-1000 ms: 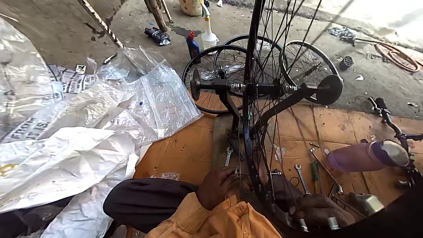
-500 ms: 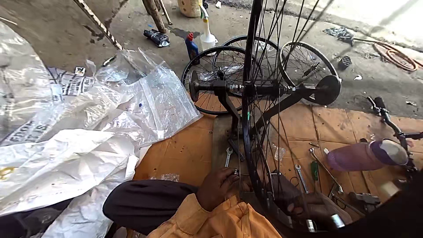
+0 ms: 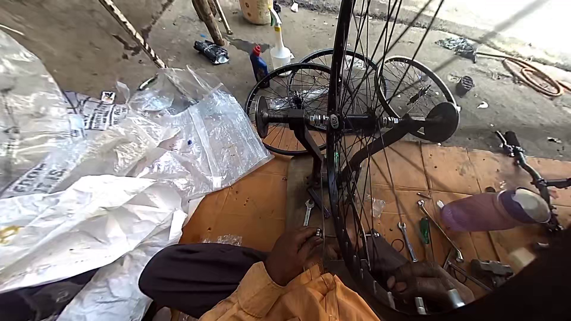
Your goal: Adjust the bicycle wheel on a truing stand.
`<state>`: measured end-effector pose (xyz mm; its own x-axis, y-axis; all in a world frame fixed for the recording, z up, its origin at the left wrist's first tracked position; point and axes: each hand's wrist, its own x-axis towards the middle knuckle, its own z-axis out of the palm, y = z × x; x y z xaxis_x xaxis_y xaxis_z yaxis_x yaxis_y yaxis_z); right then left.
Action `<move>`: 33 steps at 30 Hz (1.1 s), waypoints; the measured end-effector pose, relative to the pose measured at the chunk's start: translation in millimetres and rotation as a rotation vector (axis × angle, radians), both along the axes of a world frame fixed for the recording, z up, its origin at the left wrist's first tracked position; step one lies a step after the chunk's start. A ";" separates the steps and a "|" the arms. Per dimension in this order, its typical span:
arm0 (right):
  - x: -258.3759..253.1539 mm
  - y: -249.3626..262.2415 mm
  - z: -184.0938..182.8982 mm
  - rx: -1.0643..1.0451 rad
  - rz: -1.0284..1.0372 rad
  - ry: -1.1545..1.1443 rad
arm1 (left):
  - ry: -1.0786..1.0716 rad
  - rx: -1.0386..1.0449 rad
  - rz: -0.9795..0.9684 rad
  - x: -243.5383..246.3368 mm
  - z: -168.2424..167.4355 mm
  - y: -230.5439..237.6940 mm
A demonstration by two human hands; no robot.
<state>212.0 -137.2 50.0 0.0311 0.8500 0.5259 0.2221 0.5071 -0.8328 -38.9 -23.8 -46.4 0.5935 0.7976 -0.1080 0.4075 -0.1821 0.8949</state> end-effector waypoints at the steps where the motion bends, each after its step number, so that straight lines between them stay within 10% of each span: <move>1: -0.6 -0.2 0.1 0.001 0.000 0.005 | 0.003 -0.007 -0.001 0.3 1.2 -0.2; 12: 9.0 -0.5 -7.8 0.012 -0.010 -0.128 | 0.034 -0.049 -0.014 -0.2 5.9 1.0; 17: 5.5 16.9 106.9 -0.114 -0.010 -0.065 | 0.001 0.000 -0.013 -2.0 -5.2 1.4; 22: 16.3 2.1 19.3 -0.027 -0.021 -0.050 | -0.021 0.003 -0.022 -2.3 -9.0 3.2; 33: 12.0 -3.6 13.7 -0.066 0.020 -0.082 | 0.061 -0.068 -0.047 -1.8 7.5 3.7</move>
